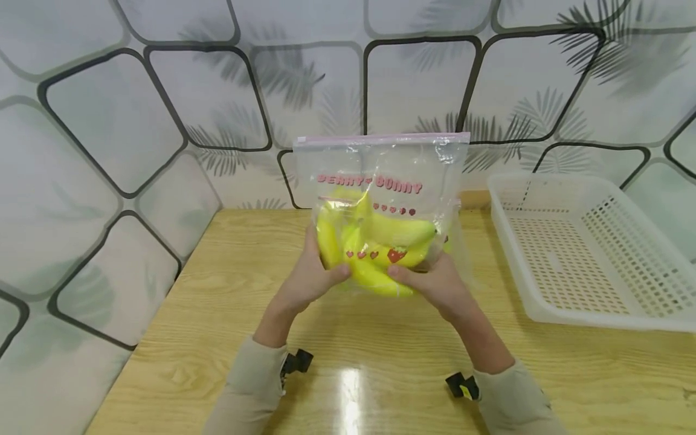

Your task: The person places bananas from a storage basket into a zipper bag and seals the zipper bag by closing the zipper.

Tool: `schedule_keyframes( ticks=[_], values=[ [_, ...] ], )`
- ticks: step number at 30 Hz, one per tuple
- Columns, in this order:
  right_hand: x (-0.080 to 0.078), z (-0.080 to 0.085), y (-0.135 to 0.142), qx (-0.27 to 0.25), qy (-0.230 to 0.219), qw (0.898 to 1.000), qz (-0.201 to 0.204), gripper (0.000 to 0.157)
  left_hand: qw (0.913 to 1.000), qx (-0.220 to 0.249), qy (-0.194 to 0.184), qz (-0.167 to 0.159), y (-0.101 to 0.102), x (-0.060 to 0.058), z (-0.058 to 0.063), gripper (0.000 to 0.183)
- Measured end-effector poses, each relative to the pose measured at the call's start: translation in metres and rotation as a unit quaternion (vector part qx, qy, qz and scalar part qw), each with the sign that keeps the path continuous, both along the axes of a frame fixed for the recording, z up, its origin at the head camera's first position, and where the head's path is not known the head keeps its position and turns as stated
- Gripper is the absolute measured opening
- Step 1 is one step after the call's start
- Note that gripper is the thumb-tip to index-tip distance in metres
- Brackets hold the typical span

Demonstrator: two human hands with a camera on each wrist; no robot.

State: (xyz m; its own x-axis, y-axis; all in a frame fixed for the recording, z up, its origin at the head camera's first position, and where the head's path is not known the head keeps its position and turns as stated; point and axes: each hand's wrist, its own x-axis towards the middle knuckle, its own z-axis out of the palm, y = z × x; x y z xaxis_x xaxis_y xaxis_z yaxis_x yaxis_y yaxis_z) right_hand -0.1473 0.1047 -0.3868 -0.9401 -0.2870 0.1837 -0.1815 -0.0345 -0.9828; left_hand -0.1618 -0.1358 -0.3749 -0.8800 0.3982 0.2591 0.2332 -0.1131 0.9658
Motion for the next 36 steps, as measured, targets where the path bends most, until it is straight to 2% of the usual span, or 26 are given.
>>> schedule_keyframes(
  ticks=[2, 4, 8, 12, 15, 17, 23, 25, 27, 31, 36],
  values=[
    [0.0, 0.0, 0.0, 0.016, 0.011, 1.0, 0.017, 0.053, 0.9985, -0.048, -0.004, 0.027, 0.001, 0.002, 0.003, 0.109],
    [0.0, 0.0, -0.001, 0.022, 0.016, 0.999, 0.031, 0.053, 0.9969, -0.064, -0.01, 0.045, 0.003, 0.005, 0.007, 0.102],
    [-0.001, 0.0, -0.001, 0.021, 0.027, 0.999, 0.022, 0.052, 0.9971, -0.015, -0.006, 0.074, 0.007, 0.009, 0.012, 0.093],
    [0.001, 0.001, -0.003, 0.018, 0.003, 0.999, -0.033, 0.046, 0.9955, 0.04, 0.018, 0.084, 0.006, 0.01, 0.014, 0.089],
    [0.003, 0.003, -0.007, -0.013, -0.027, 0.997, -0.065, 0.044, 0.9946, 0.05, 0.028, 0.086, 0.004, 0.009, 0.014, 0.087],
    [0.005, 0.004, -0.009, -0.053, -0.042, 0.994, -0.082, 0.041, 0.9945, 0.052, 0.032, 0.086, 0.002, 0.008, 0.013, 0.083],
    [0.005, 0.007, -0.009, -0.165, 0.0, 0.98, -0.115, 0.039, 0.9956, 0.042, 0.052, 0.065, -0.001, 0.007, 0.009, 0.078],
    [0.004, 0.006, -0.01, -0.178, 0.012, 0.976, -0.122, 0.036, 0.9956, 0.042, 0.051, 0.066, -0.001, 0.008, 0.009, 0.08],
    [0.003, 0.005, -0.013, -0.188, 0.018, 0.973, -0.13, 0.034, 0.9952, 0.039, 0.041, 0.08, -0.001, 0.008, 0.009, 0.08],
    [0.003, 0.004, -0.018, -0.204, 0.045, 0.966, -0.154, 0.033, 0.994, 0.002, 0.024, 0.107, -0.002, 0.007, 0.011, 0.078],
    [0.004, 0.002, -0.022, -0.211, 0.061, 0.958, -0.185, 0.031, 0.9907, -0.031, 0.027, 0.13, -0.003, 0.005, 0.014, 0.073]
  ],
)
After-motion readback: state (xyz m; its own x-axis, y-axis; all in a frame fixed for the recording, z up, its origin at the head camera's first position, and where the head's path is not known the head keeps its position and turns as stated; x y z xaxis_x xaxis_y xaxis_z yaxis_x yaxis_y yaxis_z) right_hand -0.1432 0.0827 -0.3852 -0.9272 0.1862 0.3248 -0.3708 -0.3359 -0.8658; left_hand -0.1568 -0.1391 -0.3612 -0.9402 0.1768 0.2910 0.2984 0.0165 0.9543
